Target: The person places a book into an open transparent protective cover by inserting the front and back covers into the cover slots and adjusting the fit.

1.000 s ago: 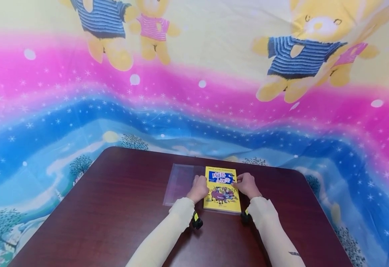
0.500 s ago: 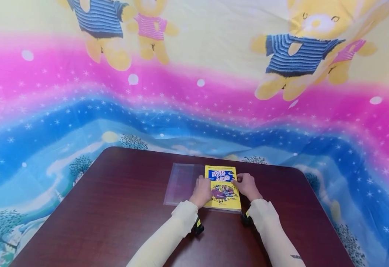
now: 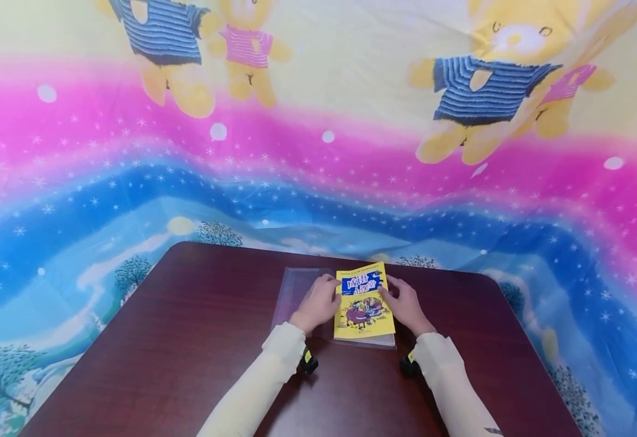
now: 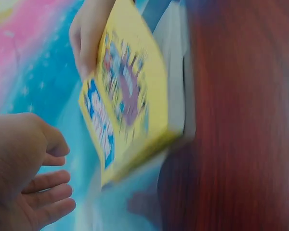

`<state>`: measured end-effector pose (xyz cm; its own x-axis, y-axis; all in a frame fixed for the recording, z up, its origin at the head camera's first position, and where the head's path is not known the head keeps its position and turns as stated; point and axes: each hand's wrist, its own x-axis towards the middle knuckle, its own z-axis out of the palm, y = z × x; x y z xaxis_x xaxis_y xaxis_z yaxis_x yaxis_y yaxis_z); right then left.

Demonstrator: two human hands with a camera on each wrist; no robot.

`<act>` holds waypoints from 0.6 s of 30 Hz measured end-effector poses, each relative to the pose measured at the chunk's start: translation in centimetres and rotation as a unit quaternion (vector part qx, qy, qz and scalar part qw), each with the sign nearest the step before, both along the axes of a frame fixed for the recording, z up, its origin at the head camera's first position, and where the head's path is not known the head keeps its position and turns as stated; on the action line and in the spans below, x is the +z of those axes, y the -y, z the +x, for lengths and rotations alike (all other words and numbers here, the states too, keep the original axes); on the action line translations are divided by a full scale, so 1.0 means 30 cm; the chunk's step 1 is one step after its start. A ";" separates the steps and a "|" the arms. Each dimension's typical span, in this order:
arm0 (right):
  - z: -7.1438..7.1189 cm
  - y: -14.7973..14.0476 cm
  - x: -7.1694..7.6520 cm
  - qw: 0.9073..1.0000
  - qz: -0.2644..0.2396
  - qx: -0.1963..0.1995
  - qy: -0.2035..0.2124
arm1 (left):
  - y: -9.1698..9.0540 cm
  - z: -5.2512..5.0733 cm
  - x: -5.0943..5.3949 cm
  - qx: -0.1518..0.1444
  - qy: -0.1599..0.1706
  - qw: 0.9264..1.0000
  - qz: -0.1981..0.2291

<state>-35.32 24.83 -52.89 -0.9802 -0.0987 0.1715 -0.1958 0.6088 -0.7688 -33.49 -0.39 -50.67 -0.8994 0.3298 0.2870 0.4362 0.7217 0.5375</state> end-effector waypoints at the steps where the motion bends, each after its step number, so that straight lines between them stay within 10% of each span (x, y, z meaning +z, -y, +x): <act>1: 0.002 0.003 0.003 1.000 -0.006 0.002 -0.002 | 0.018 -0.003 0.001 0.004 0.002 1.000 0.000; 18: 0.028 0.112 0.058 0.991 -0.125 0.045 -0.030 | 0.205 -0.027 -0.053 -0.009 0.096 0.994 -0.053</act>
<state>-34.47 21.48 -51.16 -0.9567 -0.1332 0.2588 -0.2904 0.3785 -0.8789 -34.28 -6.55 -52.26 -0.9281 0.3648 0.0742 0.3461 0.7724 0.5325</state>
